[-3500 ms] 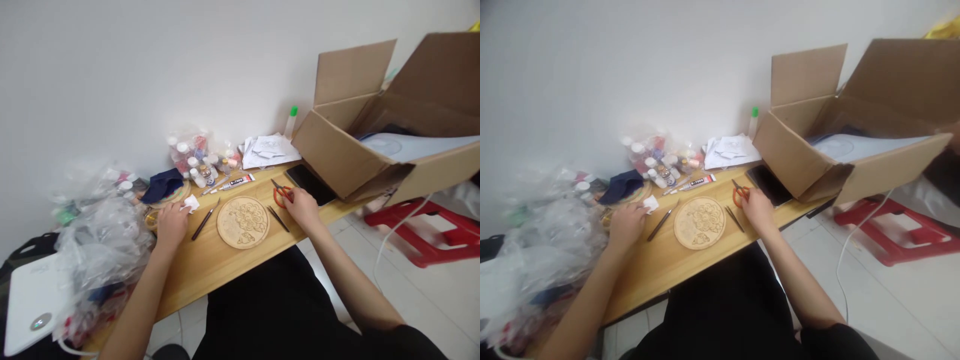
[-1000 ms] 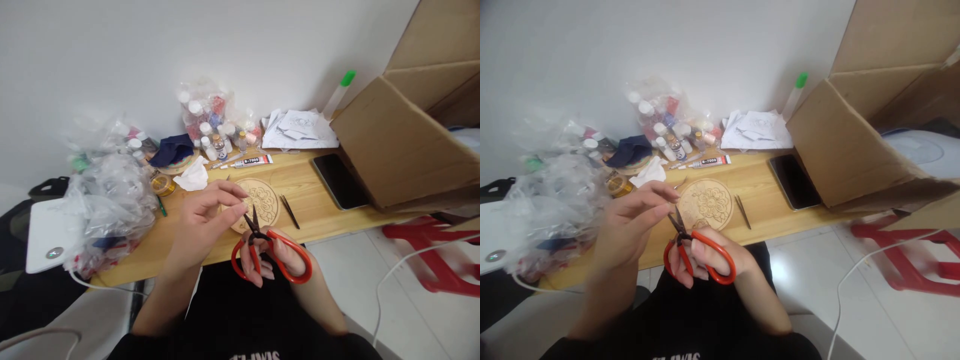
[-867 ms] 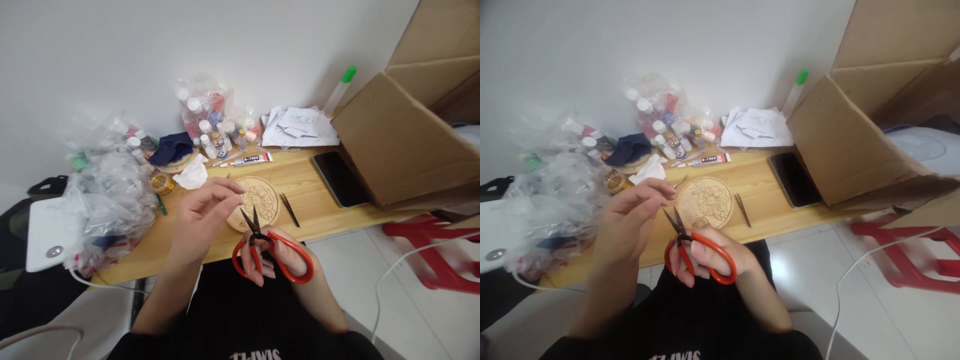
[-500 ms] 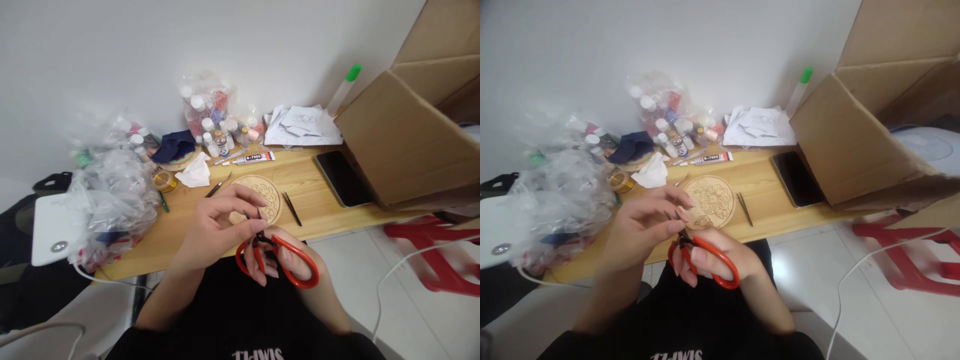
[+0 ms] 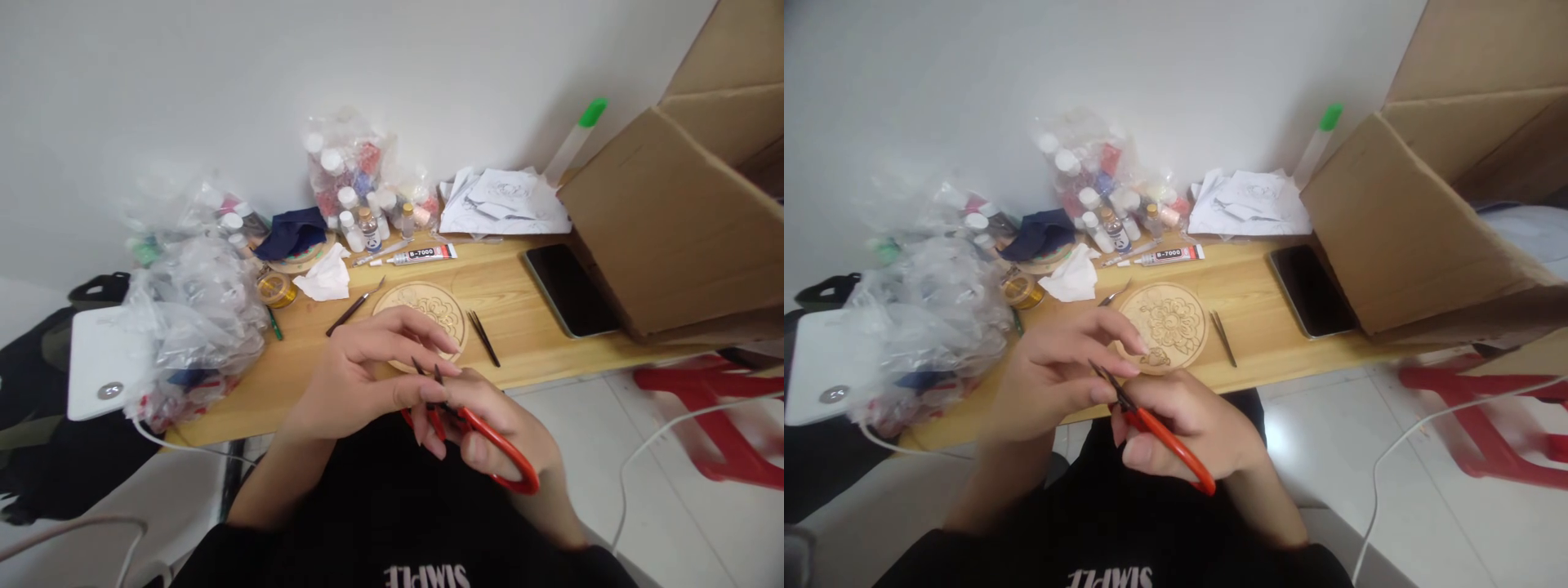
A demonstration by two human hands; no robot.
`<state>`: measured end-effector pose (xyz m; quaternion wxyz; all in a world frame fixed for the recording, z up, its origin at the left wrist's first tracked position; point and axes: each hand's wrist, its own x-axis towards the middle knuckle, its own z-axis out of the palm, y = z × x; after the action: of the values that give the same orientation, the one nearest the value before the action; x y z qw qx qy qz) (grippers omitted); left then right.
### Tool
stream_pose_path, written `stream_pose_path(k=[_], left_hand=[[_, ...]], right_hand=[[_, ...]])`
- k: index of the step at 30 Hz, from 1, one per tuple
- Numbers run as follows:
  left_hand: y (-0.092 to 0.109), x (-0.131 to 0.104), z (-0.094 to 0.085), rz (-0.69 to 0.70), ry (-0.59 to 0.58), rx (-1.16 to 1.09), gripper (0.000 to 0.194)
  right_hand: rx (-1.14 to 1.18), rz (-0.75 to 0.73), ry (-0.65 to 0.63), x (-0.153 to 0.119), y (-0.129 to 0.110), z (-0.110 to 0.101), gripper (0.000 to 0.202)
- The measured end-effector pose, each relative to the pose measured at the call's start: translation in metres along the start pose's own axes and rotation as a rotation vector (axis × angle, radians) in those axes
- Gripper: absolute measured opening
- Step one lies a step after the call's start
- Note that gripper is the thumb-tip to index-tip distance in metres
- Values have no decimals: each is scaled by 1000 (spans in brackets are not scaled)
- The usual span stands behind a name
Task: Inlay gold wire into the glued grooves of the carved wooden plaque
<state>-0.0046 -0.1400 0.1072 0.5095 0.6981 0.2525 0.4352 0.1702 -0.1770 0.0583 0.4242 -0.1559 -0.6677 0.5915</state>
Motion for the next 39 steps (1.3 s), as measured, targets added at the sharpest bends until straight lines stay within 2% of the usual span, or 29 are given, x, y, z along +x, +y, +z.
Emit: stream_pose_path(k=[3,7,19,26,33,39], left_hand=[[4,-1,1,11,3,67,11],[7,-2,3,46,1,151,13],[10,-4,7,107,13,315,24],[2,-7,6,69,40,244,31],[-8,-6,7,-4,85,100,4],[-10,-6,8,-78,98,53,6]], right_hand=[[-115,-49,35,-2,0,1,45],[-239,30,86,-2,0,-1,52],[-159,87,130,0,4,-1,52],[76,114,106,-5,12,1,52],[189,118,82,-1,9,3,51],[330,197,74,-5,11,5,49]])
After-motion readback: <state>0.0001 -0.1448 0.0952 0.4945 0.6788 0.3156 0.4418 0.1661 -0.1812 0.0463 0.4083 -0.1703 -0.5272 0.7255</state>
